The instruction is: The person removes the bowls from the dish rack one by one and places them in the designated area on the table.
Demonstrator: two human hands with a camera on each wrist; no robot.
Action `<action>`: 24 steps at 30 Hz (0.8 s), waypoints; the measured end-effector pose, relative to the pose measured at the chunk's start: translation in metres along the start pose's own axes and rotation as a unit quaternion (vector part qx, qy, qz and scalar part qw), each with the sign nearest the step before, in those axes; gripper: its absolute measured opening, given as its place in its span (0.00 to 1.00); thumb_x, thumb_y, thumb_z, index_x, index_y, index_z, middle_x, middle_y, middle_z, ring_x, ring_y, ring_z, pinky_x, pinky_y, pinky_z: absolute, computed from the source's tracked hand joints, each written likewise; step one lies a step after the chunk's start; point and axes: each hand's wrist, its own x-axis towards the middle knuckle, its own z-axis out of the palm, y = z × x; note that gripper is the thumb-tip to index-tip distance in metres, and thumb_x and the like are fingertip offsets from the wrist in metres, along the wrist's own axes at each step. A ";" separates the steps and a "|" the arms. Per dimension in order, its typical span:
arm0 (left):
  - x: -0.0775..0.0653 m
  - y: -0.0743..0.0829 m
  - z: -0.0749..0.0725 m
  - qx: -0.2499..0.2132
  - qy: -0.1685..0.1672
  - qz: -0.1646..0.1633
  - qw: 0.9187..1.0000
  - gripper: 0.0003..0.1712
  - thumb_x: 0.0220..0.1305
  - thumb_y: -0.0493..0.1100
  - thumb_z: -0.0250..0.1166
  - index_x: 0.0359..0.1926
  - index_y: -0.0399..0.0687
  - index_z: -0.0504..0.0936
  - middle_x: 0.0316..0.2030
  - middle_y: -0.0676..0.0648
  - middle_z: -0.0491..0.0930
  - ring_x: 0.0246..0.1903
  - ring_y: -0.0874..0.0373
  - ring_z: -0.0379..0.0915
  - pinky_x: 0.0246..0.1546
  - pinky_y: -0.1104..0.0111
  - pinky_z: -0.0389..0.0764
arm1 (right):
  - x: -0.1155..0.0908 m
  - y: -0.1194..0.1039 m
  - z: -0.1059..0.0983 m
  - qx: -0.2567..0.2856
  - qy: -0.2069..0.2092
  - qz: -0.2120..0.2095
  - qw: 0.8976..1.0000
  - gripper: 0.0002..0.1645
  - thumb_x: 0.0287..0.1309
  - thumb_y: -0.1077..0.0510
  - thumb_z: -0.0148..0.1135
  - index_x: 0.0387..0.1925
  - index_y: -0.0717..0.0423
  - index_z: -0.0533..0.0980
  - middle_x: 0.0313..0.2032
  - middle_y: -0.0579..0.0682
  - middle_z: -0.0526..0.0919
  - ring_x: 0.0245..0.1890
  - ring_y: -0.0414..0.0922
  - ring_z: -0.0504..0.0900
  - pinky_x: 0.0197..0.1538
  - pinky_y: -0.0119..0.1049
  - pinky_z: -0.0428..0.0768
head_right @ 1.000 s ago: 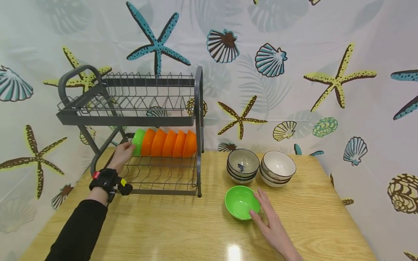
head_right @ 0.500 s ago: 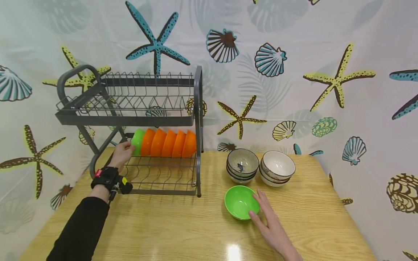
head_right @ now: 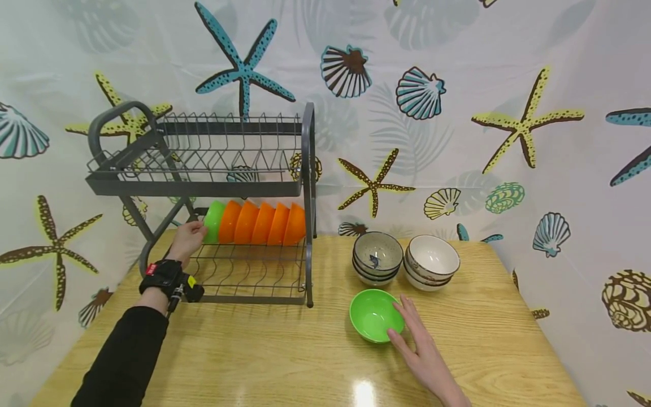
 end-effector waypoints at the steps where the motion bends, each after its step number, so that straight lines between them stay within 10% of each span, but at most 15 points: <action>1: -0.002 0.001 0.000 0.005 0.000 0.000 1.000 0.27 0.78 0.37 0.46 0.72 0.26 0.62 0.68 0.24 0.66 0.67 0.32 0.65 0.67 0.46 0.72 | 0.000 0.000 0.000 0.000 0.000 0.000 1.000 0.33 0.69 0.62 0.58 0.73 0.60 0.63 0.76 0.69 0.55 0.73 0.15 0.40 0.65 0.06 0.41; 14: -0.006 -0.006 -0.005 -0.016 0.025 0.010 1.000 0.26 0.79 0.37 0.43 0.71 0.25 0.63 0.66 0.23 0.67 0.67 0.33 0.64 0.67 0.46 0.69 | 0.001 -0.001 -0.001 0.002 -0.008 0.007 1.000 0.33 0.70 0.62 0.58 0.74 0.59 0.62 0.76 0.69 0.54 0.72 0.14 0.40 0.66 0.08 0.41; 18: -0.012 -0.003 -0.008 -0.034 0.021 0.008 0.999 0.25 0.80 0.39 0.43 0.69 0.28 0.66 0.65 0.26 0.69 0.64 0.37 0.66 0.59 0.54 0.72 | 0.002 -0.001 -0.001 0.008 -0.012 0.017 1.000 0.34 0.70 0.61 0.58 0.74 0.59 0.62 0.77 0.68 0.53 0.72 0.14 0.39 0.82 0.46 0.47; 21: -0.017 -0.002 -0.010 -0.043 0.031 0.011 0.999 0.24 0.81 0.40 0.43 0.68 0.28 0.67 0.64 0.27 0.70 0.61 0.39 0.68 0.51 0.61 0.70 | 0.001 -0.001 -0.002 0.017 -0.015 0.024 0.999 0.34 0.70 0.61 0.58 0.74 0.58 0.62 0.77 0.68 0.52 0.72 0.14 0.39 0.68 0.78 0.49; 24: -0.020 -0.003 -0.011 -0.045 0.052 0.021 0.997 0.25 0.81 0.40 0.43 0.68 0.28 0.67 0.64 0.26 0.71 0.61 0.38 0.69 0.50 0.64 0.70 | 0.001 -0.001 -0.002 0.023 -0.016 0.024 0.999 0.34 0.69 0.61 0.58 0.74 0.59 0.62 0.77 0.69 0.51 0.71 0.13 0.40 0.63 0.82 0.51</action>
